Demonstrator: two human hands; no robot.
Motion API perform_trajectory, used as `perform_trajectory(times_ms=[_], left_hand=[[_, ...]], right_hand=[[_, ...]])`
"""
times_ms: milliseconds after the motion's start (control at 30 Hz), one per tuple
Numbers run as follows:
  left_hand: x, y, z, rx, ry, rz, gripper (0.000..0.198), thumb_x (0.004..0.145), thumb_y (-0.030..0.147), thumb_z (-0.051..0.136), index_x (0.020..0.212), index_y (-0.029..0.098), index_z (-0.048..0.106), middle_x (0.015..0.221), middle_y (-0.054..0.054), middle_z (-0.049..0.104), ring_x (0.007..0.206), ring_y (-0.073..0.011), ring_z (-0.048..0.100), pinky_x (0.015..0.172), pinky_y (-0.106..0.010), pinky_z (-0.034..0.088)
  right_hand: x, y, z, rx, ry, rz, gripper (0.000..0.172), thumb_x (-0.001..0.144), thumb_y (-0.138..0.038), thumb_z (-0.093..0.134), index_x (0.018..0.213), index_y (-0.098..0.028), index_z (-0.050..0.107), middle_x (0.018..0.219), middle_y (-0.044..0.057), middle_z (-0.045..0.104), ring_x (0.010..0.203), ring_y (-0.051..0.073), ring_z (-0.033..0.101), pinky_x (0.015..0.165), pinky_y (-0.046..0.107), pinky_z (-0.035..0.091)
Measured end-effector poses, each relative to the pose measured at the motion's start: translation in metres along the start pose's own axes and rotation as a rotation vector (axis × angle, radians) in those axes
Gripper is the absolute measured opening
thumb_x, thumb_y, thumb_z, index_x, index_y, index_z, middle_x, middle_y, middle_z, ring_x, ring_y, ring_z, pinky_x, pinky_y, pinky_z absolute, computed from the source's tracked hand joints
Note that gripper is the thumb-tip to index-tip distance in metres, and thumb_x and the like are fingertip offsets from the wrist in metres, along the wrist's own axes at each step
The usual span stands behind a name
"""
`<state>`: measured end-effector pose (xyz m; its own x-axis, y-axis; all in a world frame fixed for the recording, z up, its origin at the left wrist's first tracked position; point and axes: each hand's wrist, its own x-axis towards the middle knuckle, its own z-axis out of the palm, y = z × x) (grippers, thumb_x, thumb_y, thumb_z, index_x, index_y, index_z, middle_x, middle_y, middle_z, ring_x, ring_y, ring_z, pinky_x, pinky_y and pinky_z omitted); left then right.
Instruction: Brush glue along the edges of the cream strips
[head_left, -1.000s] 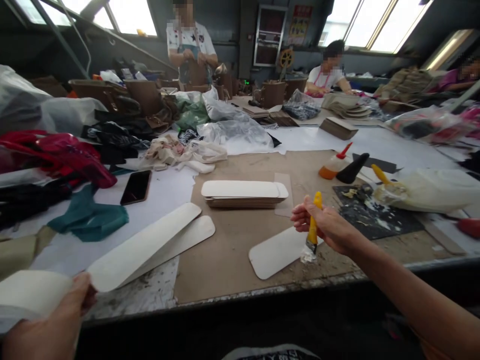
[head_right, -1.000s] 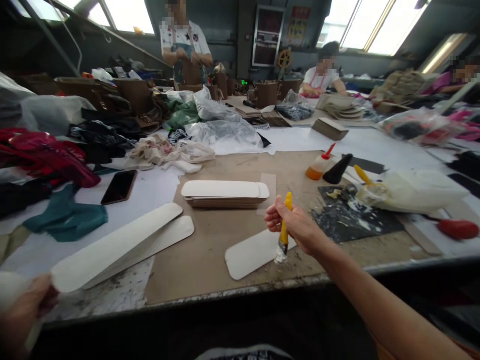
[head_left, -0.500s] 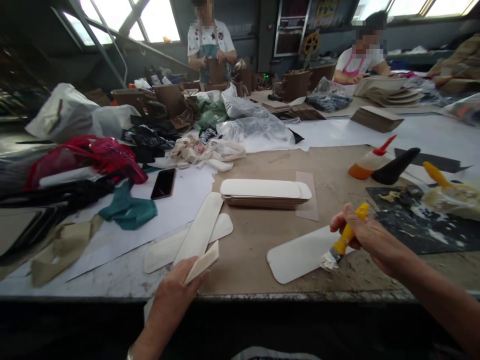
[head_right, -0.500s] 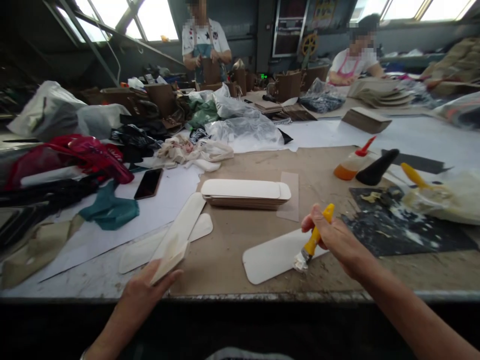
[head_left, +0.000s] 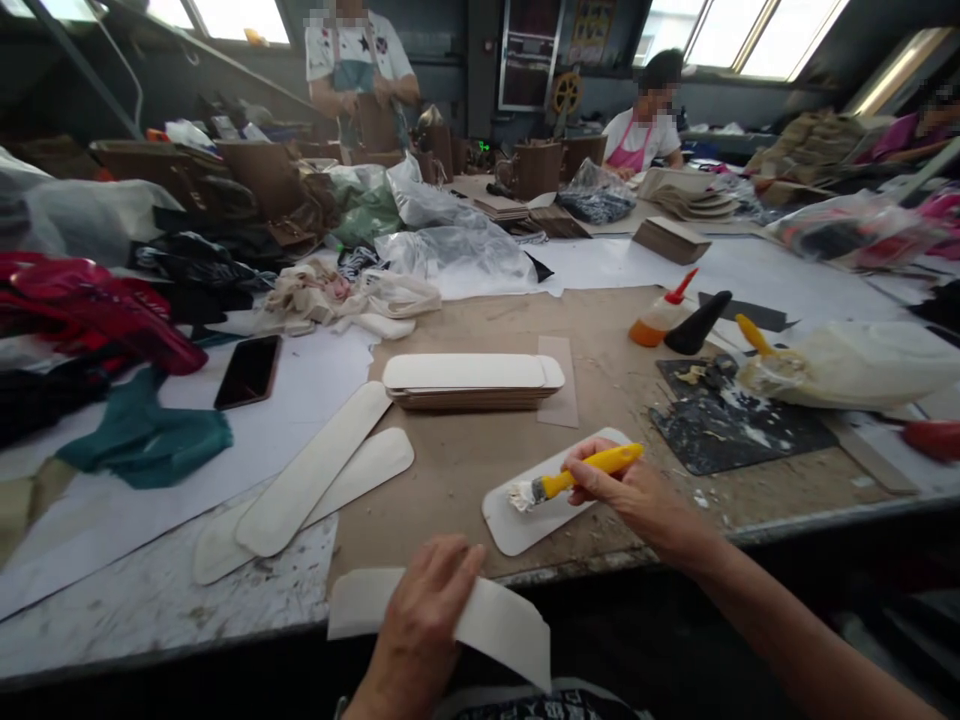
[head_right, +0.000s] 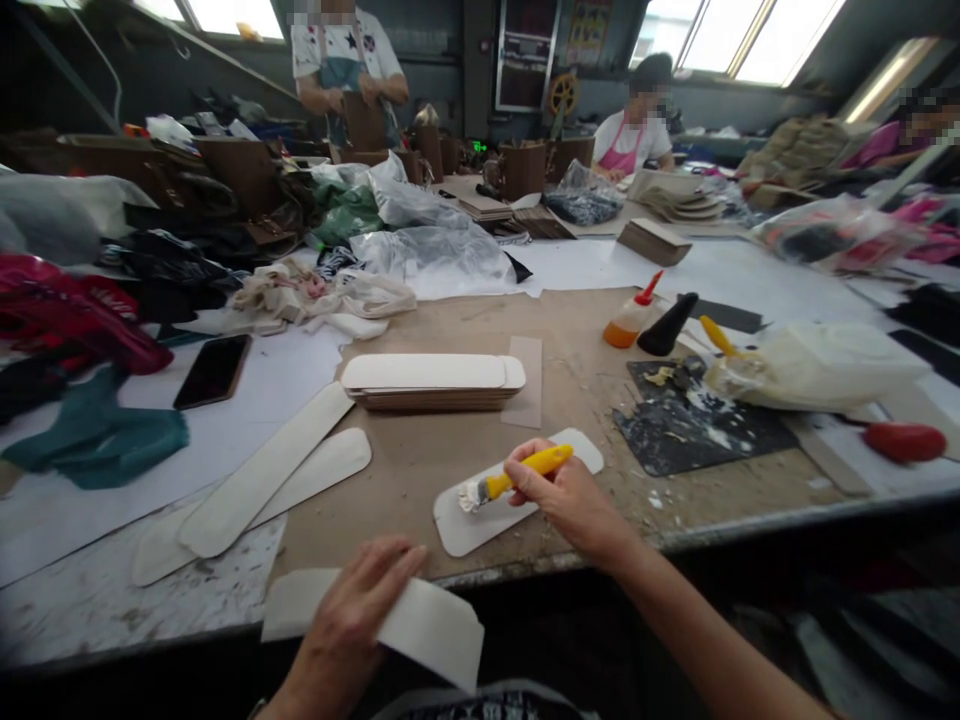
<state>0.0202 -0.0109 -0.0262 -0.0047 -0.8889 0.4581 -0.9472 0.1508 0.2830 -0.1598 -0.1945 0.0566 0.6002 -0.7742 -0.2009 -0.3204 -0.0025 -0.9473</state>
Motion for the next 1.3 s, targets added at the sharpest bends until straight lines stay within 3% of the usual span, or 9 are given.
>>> perform_trajectory(times_ms=[100, 200, 567, 767, 900, 1100, 1200, 1300], left_hand=[[0.010, 0.014, 0.022, -0.080, 0.075, 0.120, 0.035, 0.084, 0.007, 0.037, 0.113, 0.014, 0.056, 0.114, -0.014, 0.060, 0.112, -0.0234, 0.050, 0.088, -0.037, 0.051], [0.010, 0.012, 0.029, -0.099, 0.067, 0.140, 0.036, 0.083, 0.005, 0.038, 0.113, 0.013, 0.056, 0.112, -0.013, 0.062, 0.111, -0.0224, 0.052, 0.087, -0.037, 0.052], [0.002, 0.009, 0.027, -0.063, -0.010, 0.120, 0.040, 0.084, 0.003, 0.041, 0.120, 0.015, 0.053, 0.124, -0.009, 0.056, 0.121, -0.0225, 0.044, 0.097, -0.036, 0.045], [0.002, 0.003, 0.027, -0.012, 0.004, 0.203, 0.047, 0.079, 0.001, 0.037, 0.121, 0.015, 0.052, 0.123, -0.009, 0.057, 0.119, -0.0205, 0.047, 0.095, -0.032, 0.048], [0.000, -0.001, 0.029, 0.031, 0.005, 0.237, 0.051, 0.075, 0.001, 0.037, 0.122, 0.014, 0.052, 0.123, -0.009, 0.057, 0.118, -0.0213, 0.049, 0.095, -0.031, 0.048], [-0.002, 0.001, 0.030, 0.016, 0.044, 0.209, 0.050, 0.076, -0.002, 0.035, 0.119, 0.015, 0.054, 0.120, -0.011, 0.058, 0.118, -0.0207, 0.049, 0.097, -0.031, 0.045], [-0.001, 0.002, 0.032, 0.034, 0.040, 0.240, 0.051, 0.075, -0.003, 0.034, 0.119, 0.014, 0.053, 0.119, -0.012, 0.058, 0.118, -0.0209, 0.048, 0.097, -0.032, 0.046], [-0.001, 0.002, 0.033, 0.031, 0.087, 0.226, 0.053, 0.075, -0.004, 0.032, 0.120, 0.014, 0.053, 0.119, -0.011, 0.057, 0.119, -0.0208, 0.048, 0.096, -0.033, 0.047]], right_hand=[[0.000, 0.003, 0.012, -0.032, -0.009, -0.030, 0.035, 0.077, -0.052, 0.058, 0.078, -0.017, 0.055, 0.072, 0.001, 0.056, 0.062, 0.016, 0.060, 0.060, 0.027, 0.049], [0.000, 0.006, 0.006, -0.105, 0.061, -0.027, 0.031, 0.075, -0.049, 0.057, 0.076, -0.018, 0.056, 0.068, 0.000, 0.057, 0.059, 0.017, 0.060, 0.058, 0.027, 0.048], [0.002, 0.027, -0.078, -0.444, 0.407, 0.050, 0.028, 0.074, -0.048, 0.052, 0.076, -0.020, 0.057, 0.070, 0.003, 0.063, 0.062, 0.021, 0.063, 0.063, 0.031, 0.047], [-0.001, 0.025, -0.094, -0.684, 0.527, -0.032, 0.025, 0.080, -0.045, 0.049, 0.077, -0.022, 0.058, 0.067, 0.002, 0.063, 0.066, 0.022, 0.062, 0.068, 0.034, 0.045], [-0.009, 0.027, -0.075, -0.875, 0.506, -0.359, 0.015, 0.086, -0.032, 0.048, 0.083, -0.021, 0.058, 0.085, 0.007, 0.063, 0.081, 0.022, 0.060, 0.077, 0.035, 0.047], [-0.026, 0.041, -0.007, -1.208, 0.322, -0.747, 0.019, 0.085, -0.005, 0.044, 0.089, -0.014, 0.060, 0.081, 0.011, 0.063, 0.081, 0.024, 0.058, 0.073, 0.035, 0.052], [-0.039, 0.033, 0.028, -1.061, 0.250, -0.848, 0.019, 0.085, -0.004, 0.043, 0.091, -0.013, 0.060, 0.081, 0.010, 0.063, 0.079, 0.023, 0.058, 0.077, 0.036, 0.052], [-0.052, 0.018, 0.051, -0.773, 0.166, -0.798, 0.017, 0.086, -0.007, 0.045, 0.094, -0.015, 0.058, 0.085, 0.009, 0.063, 0.083, 0.021, 0.057, 0.076, 0.034, 0.052]])
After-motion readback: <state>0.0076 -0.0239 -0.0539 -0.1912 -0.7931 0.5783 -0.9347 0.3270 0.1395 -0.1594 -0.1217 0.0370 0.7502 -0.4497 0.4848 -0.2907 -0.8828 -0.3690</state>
